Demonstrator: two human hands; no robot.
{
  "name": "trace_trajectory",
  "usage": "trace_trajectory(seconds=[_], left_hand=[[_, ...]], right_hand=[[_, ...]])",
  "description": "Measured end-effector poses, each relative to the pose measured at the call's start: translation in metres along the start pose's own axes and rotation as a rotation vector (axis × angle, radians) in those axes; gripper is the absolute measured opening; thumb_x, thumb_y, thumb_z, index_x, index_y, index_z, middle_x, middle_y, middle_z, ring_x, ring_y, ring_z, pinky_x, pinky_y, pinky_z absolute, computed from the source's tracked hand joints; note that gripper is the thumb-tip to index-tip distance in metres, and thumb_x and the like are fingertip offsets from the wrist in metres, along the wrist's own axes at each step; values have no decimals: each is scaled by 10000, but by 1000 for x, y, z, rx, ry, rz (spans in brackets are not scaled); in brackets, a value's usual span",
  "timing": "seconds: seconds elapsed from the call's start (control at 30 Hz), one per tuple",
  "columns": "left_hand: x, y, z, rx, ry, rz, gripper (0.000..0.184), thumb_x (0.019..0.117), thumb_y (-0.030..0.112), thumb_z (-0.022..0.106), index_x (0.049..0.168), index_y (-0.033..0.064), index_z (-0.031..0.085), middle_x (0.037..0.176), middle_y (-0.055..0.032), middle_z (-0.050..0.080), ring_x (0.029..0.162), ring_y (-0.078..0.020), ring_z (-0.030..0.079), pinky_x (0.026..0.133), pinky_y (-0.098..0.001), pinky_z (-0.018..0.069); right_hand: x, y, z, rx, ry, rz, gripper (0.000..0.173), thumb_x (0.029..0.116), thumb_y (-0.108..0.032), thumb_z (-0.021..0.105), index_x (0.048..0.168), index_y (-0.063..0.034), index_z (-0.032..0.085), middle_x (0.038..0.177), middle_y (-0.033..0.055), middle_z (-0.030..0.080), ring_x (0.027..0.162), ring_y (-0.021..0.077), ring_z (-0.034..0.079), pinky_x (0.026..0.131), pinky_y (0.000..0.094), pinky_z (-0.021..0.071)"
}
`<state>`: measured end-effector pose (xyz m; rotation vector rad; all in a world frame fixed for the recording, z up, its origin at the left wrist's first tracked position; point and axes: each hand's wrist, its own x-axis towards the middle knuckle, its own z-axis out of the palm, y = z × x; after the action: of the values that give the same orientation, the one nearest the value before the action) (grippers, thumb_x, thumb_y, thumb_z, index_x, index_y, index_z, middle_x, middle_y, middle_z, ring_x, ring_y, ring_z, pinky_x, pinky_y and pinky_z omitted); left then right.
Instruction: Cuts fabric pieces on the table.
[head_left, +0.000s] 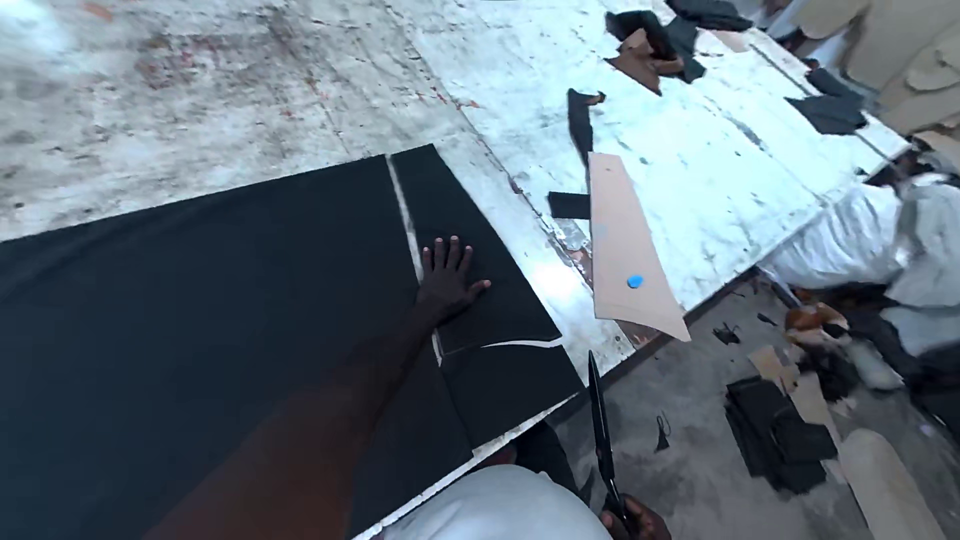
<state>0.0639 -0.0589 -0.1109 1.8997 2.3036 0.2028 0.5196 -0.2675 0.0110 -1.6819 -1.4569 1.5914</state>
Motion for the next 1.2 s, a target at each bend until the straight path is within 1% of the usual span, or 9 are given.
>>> trace_trajectory(seconds=[0.2,0.37,0.47,0.53,0.6,0.67,0.8,0.93,1.2], left_hand=[[6,5,-4,-27,23,-2,975,935,834,208,1639,162,264,1721,-155,121,1573,-444,64,1225,-707,61],[-10,28,-16,-5,104,-155,793,1021,697,260,1608,172,354,1713,-104,197,1587,-371,83,1261,-636,39],[-69,87,-25,-137,276,-481,589,1050,498,482,1514,137,505,1641,-114,368,1552,-351,245,1255,-586,194],[-118,140,-17,-205,355,-696,503,1051,463,499,1443,158,580,1550,-91,487,1469,-335,389,1170,-585,349],[-156,190,-3,-241,355,-858,524,1039,523,489,1417,179,604,1518,-63,509,1440,-309,418,1142,-581,376],[-177,227,12,-282,318,-969,648,1004,625,483,1463,177,568,1587,-48,446,1497,-303,348,1189,-591,310],[-179,258,36,-211,365,-1027,864,954,769,391,1535,136,478,1661,-66,341,1558,-303,242,1252,-580,206],[-176,260,40,-177,383,-1035,884,965,775,337,1558,127,440,1682,-56,300,1573,-283,203,1269,-554,176],[-178,262,43,-147,404,-1021,839,987,735,355,1547,117,454,1677,-60,308,1575,-275,196,1277,-541,162]], right_hand=[[151,-44,-70,-205,-432,-95,108,871,-134,699,876,-38,650,662,-71,600,563,5,561,547,211,501],[280,-94,-109,-525,-841,-119,412,833,-436,785,913,-55,653,637,-41,565,502,62,517,489,265,472],[329,-130,-102,-754,-1041,-173,434,847,-460,769,937,-48,668,664,-10,575,542,106,531,532,326,480],[350,-151,-90,-808,-1201,-168,398,874,-438,736,963,-62,640,678,-26,564,546,91,534,535,303,488],[367,-168,-75,-788,-1382,-105,417,885,-474,697,1005,-87,598,694,-59,550,549,59,535,536,260,495],[381,-178,-59,-766,-1525,-26,526,855,-591,704,1026,-107,588,706,-70,557,548,50,536,526,237,490],[391,-197,-30,-834,-1619,114,604,784,-700,732,968,-142,592,662,-62,550,522,69,547,506,239,503],[395,-210,-17,-958,-1640,143,522,807,-639,738,921,-151,591,643,-60,541,512,76,542,500,244,499],[398,-207,-16,-947,-1614,150,604,759,-696,758,940,-139,608,654,-40,552,509,87,555,488,244,509]])
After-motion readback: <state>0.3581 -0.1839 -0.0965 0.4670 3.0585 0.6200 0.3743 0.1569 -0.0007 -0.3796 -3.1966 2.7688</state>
